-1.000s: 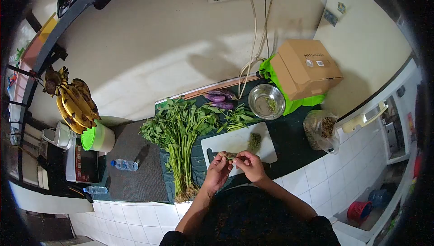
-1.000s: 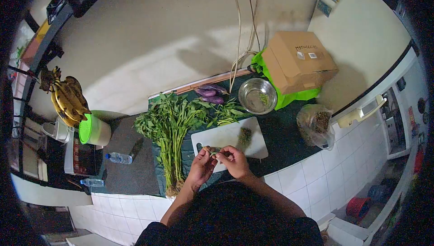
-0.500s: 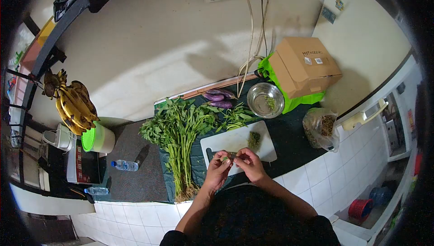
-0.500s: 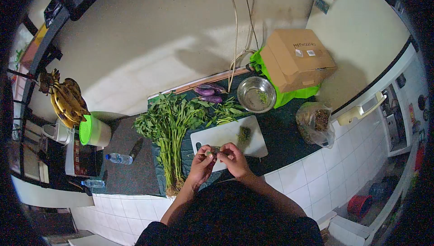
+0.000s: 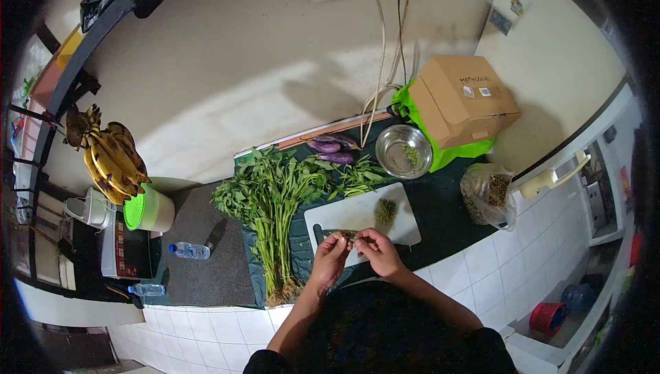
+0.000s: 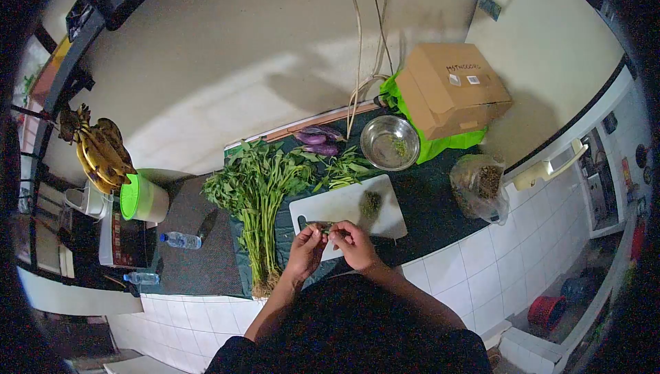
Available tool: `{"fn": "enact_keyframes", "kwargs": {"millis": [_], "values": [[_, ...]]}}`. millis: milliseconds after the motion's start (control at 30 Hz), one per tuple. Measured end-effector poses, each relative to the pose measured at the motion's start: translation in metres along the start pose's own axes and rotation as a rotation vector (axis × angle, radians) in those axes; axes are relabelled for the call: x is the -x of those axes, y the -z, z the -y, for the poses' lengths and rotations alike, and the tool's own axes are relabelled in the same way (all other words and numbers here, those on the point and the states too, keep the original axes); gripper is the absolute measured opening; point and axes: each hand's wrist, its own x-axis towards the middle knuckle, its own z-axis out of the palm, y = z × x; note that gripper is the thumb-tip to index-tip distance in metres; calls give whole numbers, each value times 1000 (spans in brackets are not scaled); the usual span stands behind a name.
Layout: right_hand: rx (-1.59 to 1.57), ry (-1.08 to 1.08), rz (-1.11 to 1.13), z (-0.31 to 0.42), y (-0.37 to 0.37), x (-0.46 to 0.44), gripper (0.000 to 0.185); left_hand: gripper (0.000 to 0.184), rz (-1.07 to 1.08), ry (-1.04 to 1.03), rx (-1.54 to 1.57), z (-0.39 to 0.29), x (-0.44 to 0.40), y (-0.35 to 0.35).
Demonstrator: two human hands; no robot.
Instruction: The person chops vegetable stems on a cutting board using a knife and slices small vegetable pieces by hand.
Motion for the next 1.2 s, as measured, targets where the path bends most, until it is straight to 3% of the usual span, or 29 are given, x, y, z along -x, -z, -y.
{"fn": "enact_keyframes", "kwargs": {"millis": [200, 533, 733, 833, 900, 933, 1000, 1200], "values": [[45, -24, -37, -5, 4, 2, 16, 10, 4, -7, -370, -13, -3, -3], [220, -81, -55, 9, 8, 4, 17, 10, 15, 48, -430, -19, -2, 9], [153, -32, -106, -8, 12, 1, 21, 22, -28, -74, -556, -20, -4, 8], [159, -81, -98, -7, 12, 4, 23, 20, 63, -89, -656, -23, -2, 8], [232, -101, -91, 1, 11, 6, 23, 17, 104, -198, -980, -25, 0, 7], [306, -119, -82, 5, 11, 7, 23, 17, 103, -198, -981, -27, -1, 7], [362, -62, -98, 10, 7, 9, 22, 14, 202, -458, -1412, -34, -4, 6], [604, 95, -102, 27, 4, 10, 19, 15, 276, -505, -1628, -43, -2, -4]]}}
